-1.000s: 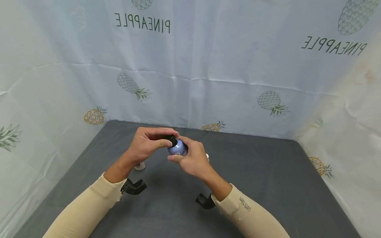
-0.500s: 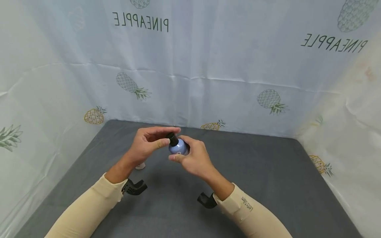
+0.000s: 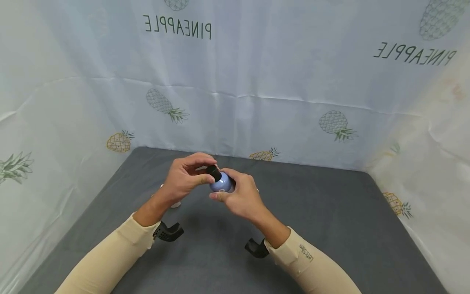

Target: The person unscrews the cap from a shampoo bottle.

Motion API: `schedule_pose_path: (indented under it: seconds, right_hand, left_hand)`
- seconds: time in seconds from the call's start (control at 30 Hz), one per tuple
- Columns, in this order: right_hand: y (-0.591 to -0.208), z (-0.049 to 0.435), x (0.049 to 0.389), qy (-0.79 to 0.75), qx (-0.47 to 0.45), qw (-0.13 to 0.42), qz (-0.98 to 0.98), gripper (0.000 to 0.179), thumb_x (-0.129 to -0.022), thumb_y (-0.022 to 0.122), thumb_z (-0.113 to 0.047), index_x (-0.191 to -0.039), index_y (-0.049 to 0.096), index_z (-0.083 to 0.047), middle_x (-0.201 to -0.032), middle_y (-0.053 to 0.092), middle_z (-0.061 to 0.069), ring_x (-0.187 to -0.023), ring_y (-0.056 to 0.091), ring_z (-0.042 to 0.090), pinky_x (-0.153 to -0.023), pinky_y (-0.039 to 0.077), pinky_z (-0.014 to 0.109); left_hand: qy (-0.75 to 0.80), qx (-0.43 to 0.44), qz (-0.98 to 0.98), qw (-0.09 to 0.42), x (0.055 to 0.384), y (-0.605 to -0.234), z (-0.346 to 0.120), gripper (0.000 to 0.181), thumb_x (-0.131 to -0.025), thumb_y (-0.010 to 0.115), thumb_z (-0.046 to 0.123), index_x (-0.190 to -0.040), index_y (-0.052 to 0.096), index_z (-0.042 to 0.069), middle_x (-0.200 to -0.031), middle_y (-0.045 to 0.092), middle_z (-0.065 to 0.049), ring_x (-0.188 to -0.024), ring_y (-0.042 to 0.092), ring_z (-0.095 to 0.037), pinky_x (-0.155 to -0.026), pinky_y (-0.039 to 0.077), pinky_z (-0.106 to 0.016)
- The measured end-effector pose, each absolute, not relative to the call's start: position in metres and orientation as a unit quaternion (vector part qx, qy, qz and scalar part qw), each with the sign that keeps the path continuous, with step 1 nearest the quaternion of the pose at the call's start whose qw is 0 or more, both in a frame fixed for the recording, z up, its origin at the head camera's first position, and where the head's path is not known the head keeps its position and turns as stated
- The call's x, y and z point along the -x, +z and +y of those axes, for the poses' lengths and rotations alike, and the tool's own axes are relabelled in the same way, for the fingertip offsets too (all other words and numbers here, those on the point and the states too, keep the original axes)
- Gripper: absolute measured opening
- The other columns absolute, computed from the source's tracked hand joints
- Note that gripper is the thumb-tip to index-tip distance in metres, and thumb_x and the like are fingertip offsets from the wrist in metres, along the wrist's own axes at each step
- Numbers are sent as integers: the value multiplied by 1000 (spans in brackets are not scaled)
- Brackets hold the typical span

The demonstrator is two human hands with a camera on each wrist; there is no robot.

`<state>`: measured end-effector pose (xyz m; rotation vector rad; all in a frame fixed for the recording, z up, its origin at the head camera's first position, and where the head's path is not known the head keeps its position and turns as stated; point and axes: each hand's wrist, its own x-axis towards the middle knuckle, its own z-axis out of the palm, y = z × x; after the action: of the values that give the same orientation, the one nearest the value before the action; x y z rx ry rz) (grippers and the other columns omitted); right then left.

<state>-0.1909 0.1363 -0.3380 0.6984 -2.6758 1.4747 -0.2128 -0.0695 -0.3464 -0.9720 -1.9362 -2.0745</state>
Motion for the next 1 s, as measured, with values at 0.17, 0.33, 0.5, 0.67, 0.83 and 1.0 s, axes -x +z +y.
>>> schedule_pose_path:
  seconds: [0.17, 0.33, 0.5, 0.67, 0.83, 1.0]
  right_hand:
    - [-336, 137, 191, 473, -227, -4, -851, 65, -87, 86, -17, -145, 59, -3, -132, 70, 16, -110, 72, 28, -88, 62, 40]
    - [-336, 138, 191, 467, -227, -6, -855, 71, -87, 86, -17, -148, 55, -1, -138, 68, 18, -114, 71, 29, -90, 62, 42]
    - [-336, 138, 190, 471, -231, -8, -851, 71, -87, 86, -17, -149, 54, -1, -143, 64, 18, -121, 70, 31, -95, 61, 45]
    - [-338, 138, 190, 471, -230, -4, -852, 67, -87, 86, -16, -147, 58, -3, -137, 68, 17, -114, 71, 29, -90, 62, 43]
    - [-340, 140, 190, 472, -228, -4, -852, 66, -87, 86, -17, -145, 59, -4, -134, 69, 16, -111, 71, 28, -87, 62, 40]
    - [-341, 141, 190, 469, -224, -5, -854, 65, -87, 86, -16, -145, 59, -4, -131, 70, 16, -108, 71, 27, -86, 62, 39]
  left_hand:
    - [-705, 367, -607, 20, 214, -344, -71, 57, -90, 83, 14, -136, 61, -11, -132, 72, -8, -121, 70, -15, -108, 56, -33]
    - [-712, 370, -597, 9, 214, -344, -74, 58, -89, 83, 11, -136, 59, -13, -121, 77, 6, -115, 73, -12, -98, 61, -29]
    - [-713, 340, -612, 35, 213, -344, -73, 55, -84, 87, 7, -127, 63, -17, -110, 78, 10, -103, 75, -9, -91, 63, -27]
    - [-703, 307, -640, 55, 212, -345, -67, 54, -79, 90, 8, -122, 66, -15, -106, 75, 8, -101, 74, -8, -93, 62, -27]
    - [-687, 315, -654, 26, 212, -344, -71, 54, -83, 88, 10, -130, 67, -6, -125, 74, -14, -115, 73, -17, -102, 59, -31]
    - [-685, 337, -646, -17, 211, -344, -80, 51, -90, 80, 1, -138, 64, -5, -139, 67, -23, -125, 70, -15, -101, 60, -32]
